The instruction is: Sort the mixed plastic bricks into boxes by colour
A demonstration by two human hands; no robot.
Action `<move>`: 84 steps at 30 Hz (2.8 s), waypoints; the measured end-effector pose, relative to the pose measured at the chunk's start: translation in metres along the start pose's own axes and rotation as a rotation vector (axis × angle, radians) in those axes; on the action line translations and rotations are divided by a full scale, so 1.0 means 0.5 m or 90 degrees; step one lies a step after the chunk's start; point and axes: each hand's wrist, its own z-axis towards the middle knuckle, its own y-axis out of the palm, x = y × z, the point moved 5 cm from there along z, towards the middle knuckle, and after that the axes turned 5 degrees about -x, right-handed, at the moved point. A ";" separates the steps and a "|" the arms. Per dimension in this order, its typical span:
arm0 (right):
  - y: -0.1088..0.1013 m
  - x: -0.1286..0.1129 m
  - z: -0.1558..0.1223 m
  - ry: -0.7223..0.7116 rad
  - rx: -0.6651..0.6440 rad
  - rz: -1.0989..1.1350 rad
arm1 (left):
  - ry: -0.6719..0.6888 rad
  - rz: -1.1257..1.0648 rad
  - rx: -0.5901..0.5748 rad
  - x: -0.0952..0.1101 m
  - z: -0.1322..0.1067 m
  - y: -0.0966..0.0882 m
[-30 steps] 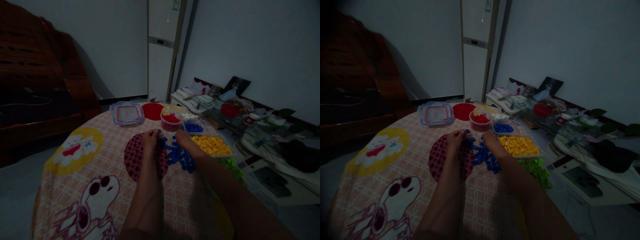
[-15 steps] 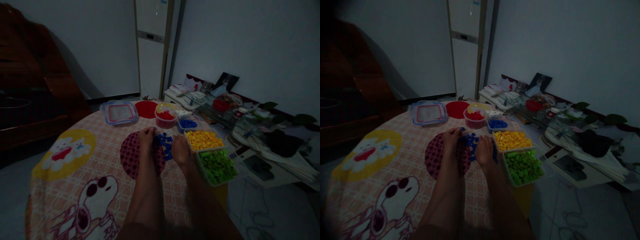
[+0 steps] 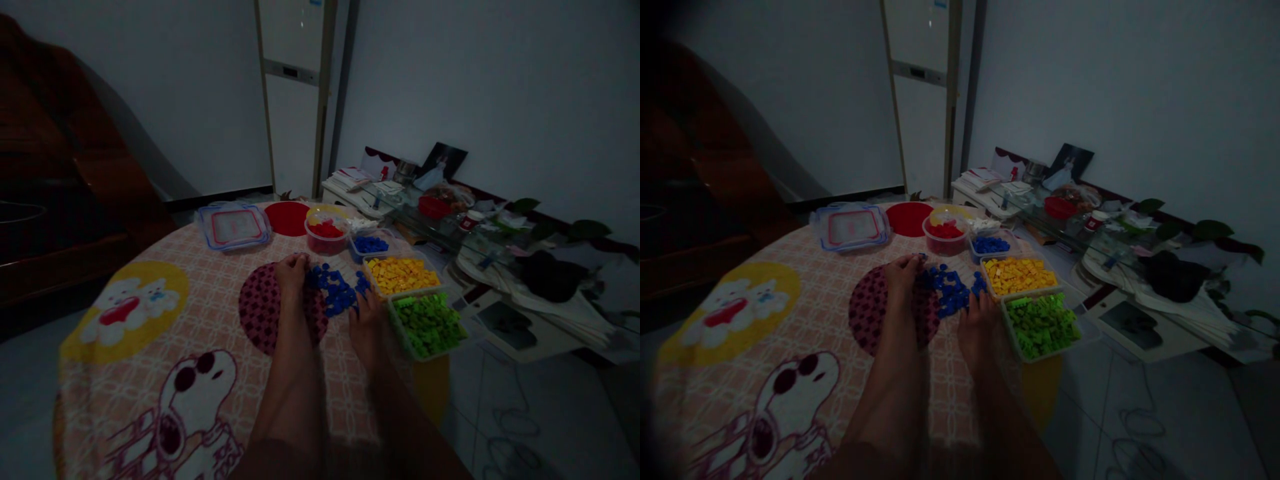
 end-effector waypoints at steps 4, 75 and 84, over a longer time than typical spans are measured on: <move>-0.004 -0.056 0.024 -0.109 -0.047 0.102 | 0.061 0.029 -0.002 0.039 -0.005 -0.008; 0.085 -0.043 0.296 -0.043 -0.139 -0.072 | 0.096 0.328 0.041 0.019 0.038 -0.112; 0.106 -0.038 0.302 -0.103 -0.143 -0.024 | 0.098 0.329 0.039 0.009 0.042 -0.111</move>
